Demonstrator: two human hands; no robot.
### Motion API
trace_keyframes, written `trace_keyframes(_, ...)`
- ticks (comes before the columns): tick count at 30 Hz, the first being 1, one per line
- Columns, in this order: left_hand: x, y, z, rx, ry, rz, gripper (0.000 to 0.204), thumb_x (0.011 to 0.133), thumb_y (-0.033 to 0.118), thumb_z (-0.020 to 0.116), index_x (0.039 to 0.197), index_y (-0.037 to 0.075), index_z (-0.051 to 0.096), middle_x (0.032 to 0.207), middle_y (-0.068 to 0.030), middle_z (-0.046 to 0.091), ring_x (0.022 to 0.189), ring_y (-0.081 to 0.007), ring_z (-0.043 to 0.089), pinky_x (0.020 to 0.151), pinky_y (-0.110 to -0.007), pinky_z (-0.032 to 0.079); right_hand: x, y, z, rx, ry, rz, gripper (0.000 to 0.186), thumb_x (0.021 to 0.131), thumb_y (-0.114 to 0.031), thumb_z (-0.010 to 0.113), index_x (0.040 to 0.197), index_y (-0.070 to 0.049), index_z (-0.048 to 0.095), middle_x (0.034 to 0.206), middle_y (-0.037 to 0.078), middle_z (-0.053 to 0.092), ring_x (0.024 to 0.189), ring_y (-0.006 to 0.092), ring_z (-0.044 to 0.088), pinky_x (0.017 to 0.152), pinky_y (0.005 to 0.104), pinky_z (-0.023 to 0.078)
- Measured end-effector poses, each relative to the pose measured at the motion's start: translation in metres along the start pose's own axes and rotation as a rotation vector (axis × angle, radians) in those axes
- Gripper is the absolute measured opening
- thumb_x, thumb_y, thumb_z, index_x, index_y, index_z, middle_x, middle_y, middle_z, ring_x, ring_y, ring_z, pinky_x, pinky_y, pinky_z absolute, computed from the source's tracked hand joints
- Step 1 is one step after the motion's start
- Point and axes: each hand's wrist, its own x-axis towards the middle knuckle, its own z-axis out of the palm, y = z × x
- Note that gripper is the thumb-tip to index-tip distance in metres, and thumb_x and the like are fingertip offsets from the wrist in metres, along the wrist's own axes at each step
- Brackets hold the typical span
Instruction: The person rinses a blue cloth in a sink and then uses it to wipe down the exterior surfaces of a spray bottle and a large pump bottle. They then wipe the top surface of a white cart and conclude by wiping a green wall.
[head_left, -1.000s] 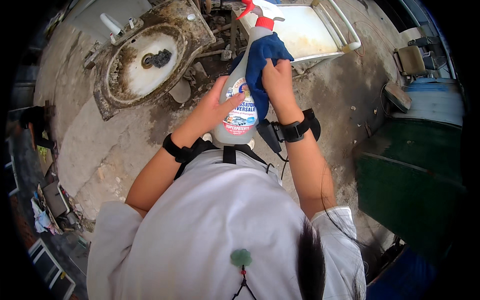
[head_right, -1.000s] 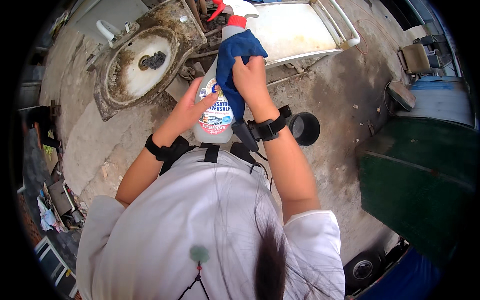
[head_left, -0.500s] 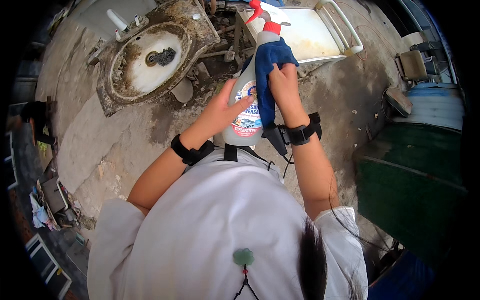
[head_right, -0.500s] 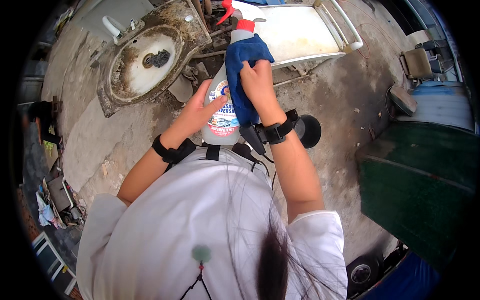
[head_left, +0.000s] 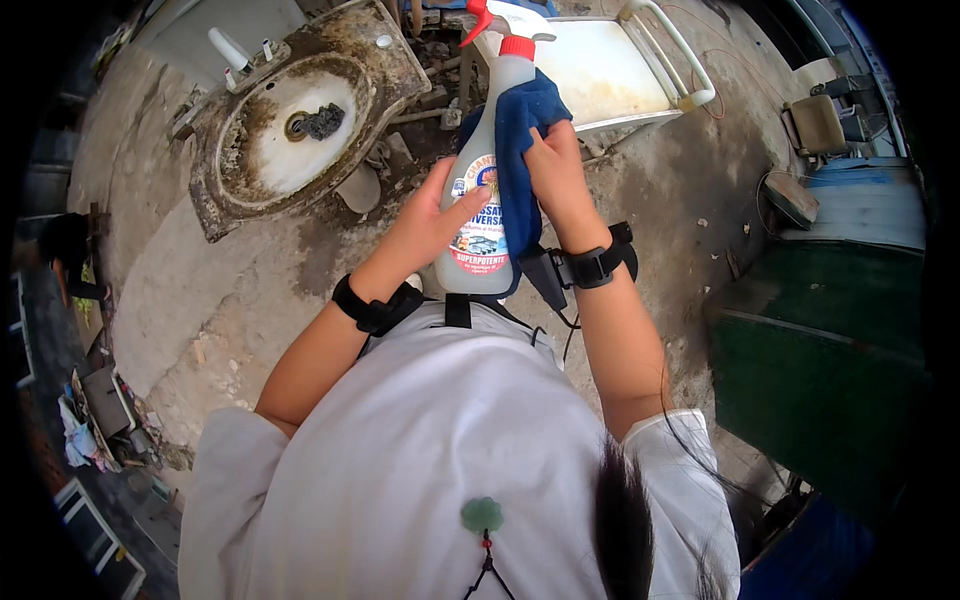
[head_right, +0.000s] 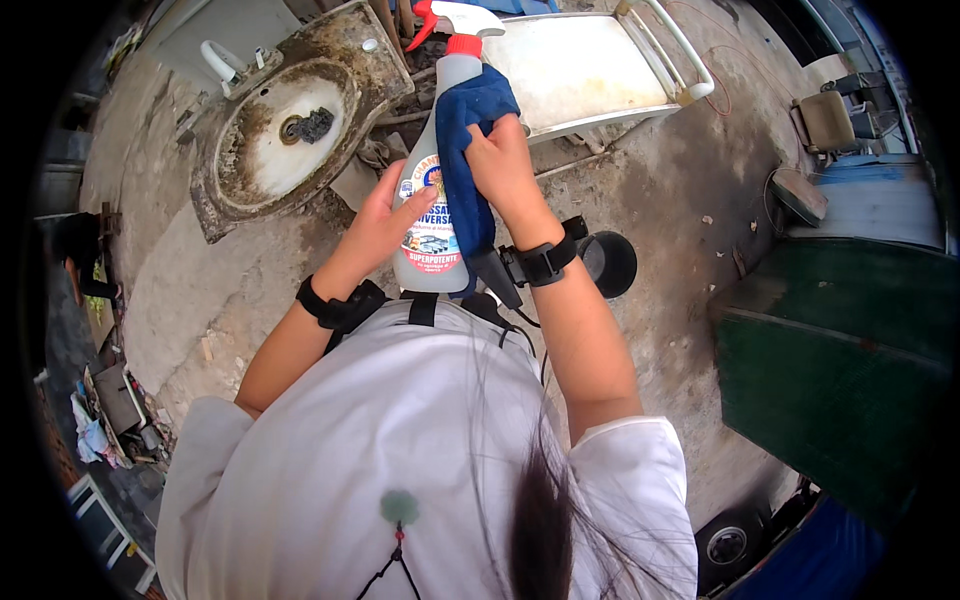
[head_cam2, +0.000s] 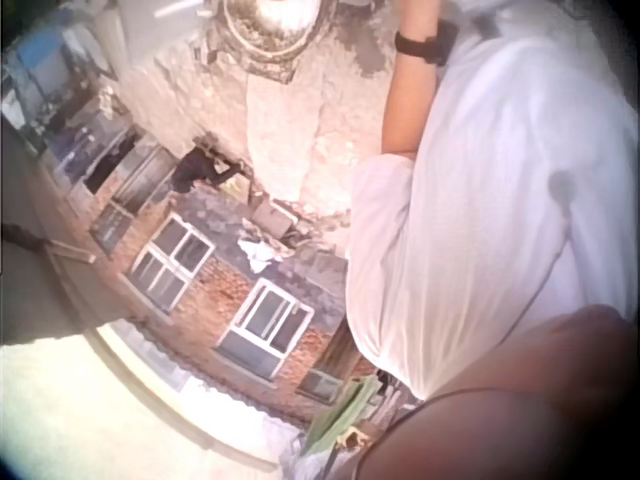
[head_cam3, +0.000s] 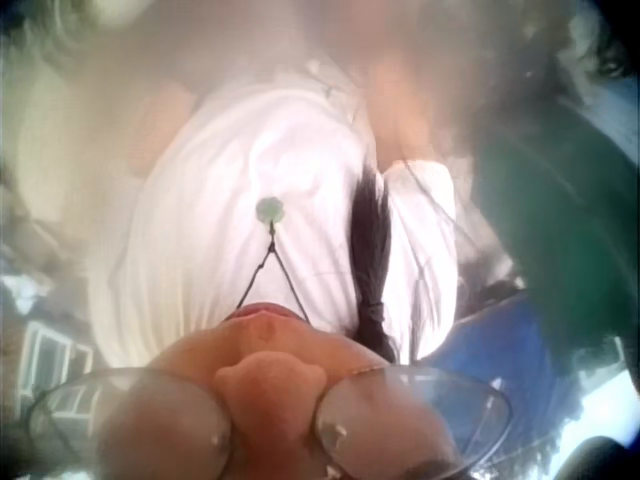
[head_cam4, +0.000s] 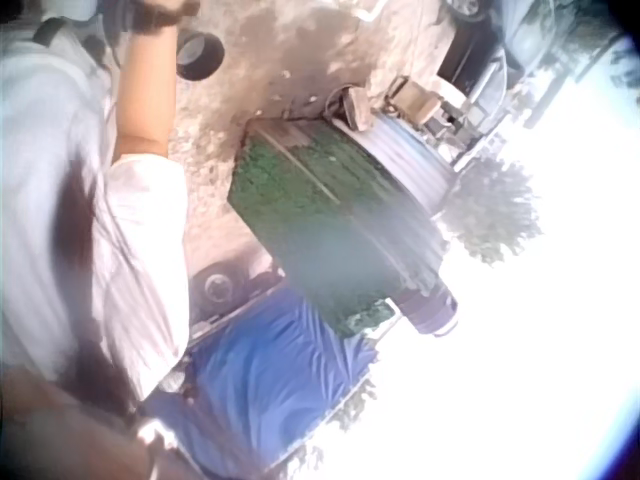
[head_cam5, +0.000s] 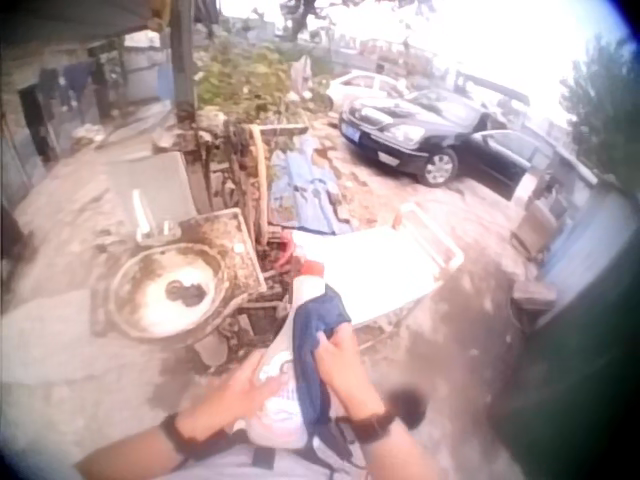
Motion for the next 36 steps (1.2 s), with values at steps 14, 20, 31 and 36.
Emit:
trace_keyframes(14,0.010,0.012,-0.013,-0.194,-0.051,-0.035,0.039,0.094,0.020,0.055,0.125,0.001,0.044,0.111,-0.0055,0.058,0.096,-0.0082,0.057,0.083,-0.026,0.048,-0.020,0.004,0.003,0.186,-0.130,-0.071,0.050,0.085,-0.001,0.059,0.131,0.001,0.038,0.120,0.009,0.055,0.108,0.0160,0.054,0.093,0.0307,0.044)
trace_keyframes(20,0.015,0.006,-0.023,-0.357,-0.329,-0.203,0.048,0.093,0.025,0.057,0.130,-0.001,0.042,0.117,-0.0072,0.057,0.104,-0.0116,0.055,0.090,-0.028,0.046,0.011,-0.030,-0.007,0.618,-0.258,0.008,0.029,0.093,-0.016,0.050,0.117,0.001,0.050,0.107,0.011,0.060,0.085,0.0138,0.061,0.069,0.0269,0.053)
trace_keyframes(31,0.009,0.009,0.003,0.257,0.034,0.210,0.082,0.078,0.052,0.068,0.131,0.000,0.034,0.123,-0.0143,0.045,0.114,-0.0223,0.045,0.097,-0.034,0.036,-0.009,-0.011,0.043,0.129,0.066,-0.230,0.028,0.094,-0.013,0.045,0.116,0.003,0.046,0.100,0.009,0.056,0.089,0.0162,0.054,0.079,0.0298,0.045)
trace_keyframes(36,0.016,-0.001,-0.021,-0.178,-0.047,0.078,0.080,0.080,0.068,0.049,0.126,0.003,0.042,0.117,-0.0066,0.050,0.111,-0.0165,0.047,0.096,-0.031,0.038,-0.027,0.008,0.030,-0.469,-0.256,-0.582,0.037,0.094,-0.021,0.046,0.128,-0.007,0.048,0.144,0.024,0.023,0.131,0.0380,0.029,0.106,0.0415,0.027)
